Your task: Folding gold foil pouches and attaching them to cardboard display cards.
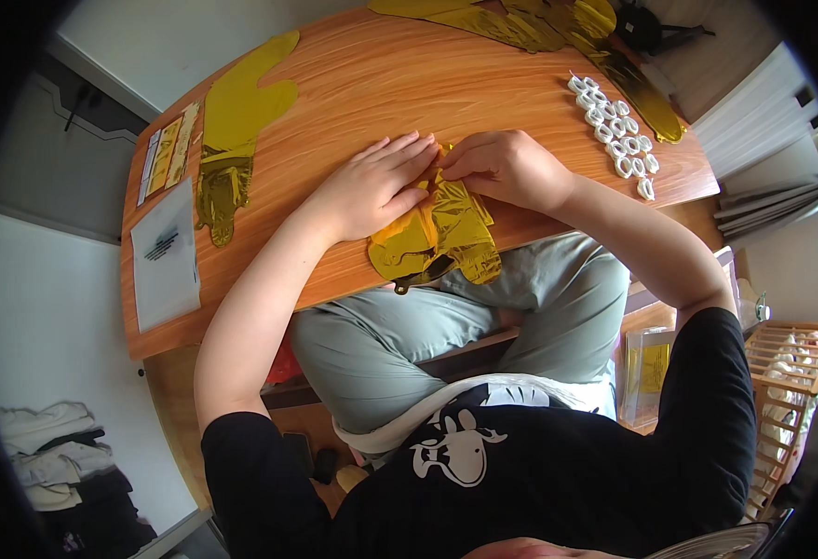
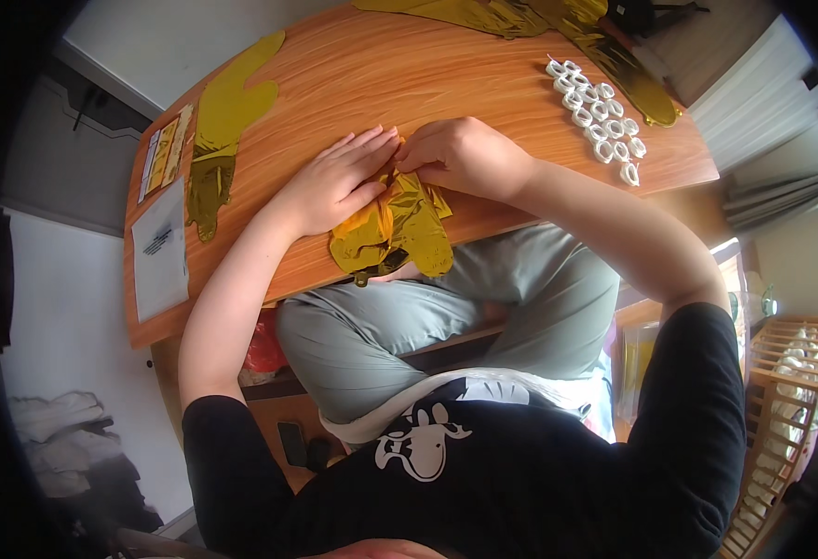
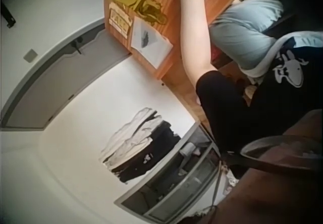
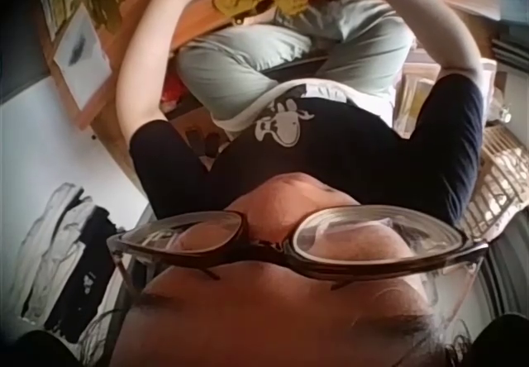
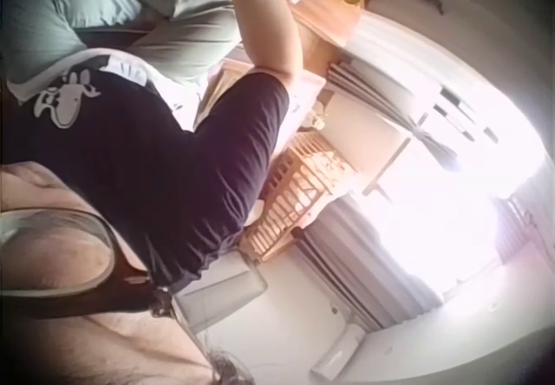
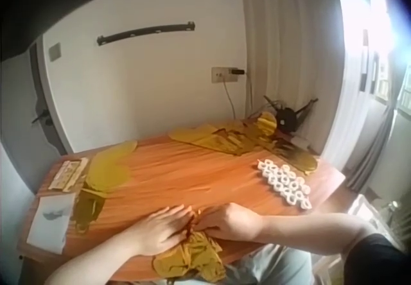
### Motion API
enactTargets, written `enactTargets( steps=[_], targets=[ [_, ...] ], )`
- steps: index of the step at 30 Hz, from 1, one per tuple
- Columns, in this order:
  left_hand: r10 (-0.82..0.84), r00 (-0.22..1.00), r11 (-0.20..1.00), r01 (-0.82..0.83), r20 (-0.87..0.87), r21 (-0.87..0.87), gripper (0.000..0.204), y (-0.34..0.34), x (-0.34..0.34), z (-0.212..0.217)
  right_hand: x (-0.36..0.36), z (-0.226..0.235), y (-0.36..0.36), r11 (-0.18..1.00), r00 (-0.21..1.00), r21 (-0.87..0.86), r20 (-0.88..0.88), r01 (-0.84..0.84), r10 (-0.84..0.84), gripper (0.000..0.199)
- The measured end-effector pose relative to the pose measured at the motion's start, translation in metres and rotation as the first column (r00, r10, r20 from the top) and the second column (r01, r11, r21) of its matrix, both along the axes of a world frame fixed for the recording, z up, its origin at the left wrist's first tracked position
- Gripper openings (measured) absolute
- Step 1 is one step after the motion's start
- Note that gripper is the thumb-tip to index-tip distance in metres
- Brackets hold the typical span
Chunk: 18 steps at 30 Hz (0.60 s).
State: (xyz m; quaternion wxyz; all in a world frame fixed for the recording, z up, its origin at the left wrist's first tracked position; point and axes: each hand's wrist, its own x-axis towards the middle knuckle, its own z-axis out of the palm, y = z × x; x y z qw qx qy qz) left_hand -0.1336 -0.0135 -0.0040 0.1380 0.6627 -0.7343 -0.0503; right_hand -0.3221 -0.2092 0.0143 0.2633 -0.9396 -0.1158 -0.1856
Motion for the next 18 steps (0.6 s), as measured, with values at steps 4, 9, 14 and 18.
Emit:
enactTargets(
  steps=[4, 9, 14, 18],
  targets=[
    [-0.005, 1.0, 1.0, 0.005, 0.021, 0.003, 0.062, -0.001, 0.001, -0.001, -0.002, 0.0, -0.001, 0.999, 1.0, -0.037, 0.013, -0.013, 0.014, 0.028],
    [0.011, 1.0, 1.0, -0.012, 0.021, 0.017, 0.062, 0.001, 0.001, 0.0, -0.008, -0.004, 0.007, 0.994, 0.994, -0.108, 0.104, -0.023, 0.034, 0.028],
    [-0.02, 0.999, 1.0, 0.02, 0.039, -0.009, 0.062, 0.001, 0.001, -0.003, -0.019, -0.007, 0.009, 0.979, 0.991, -0.199, 0.117, -0.047, 0.071, 0.027],
    [-0.014, 0.999, 1.0, 0.014, 0.049, -0.006, 0.062, 0.002, 0.002, -0.004, -0.016, -0.002, 0.011, 0.973, 0.986, -0.231, 0.158, -0.01, 0.048, 0.029]
  ],
)
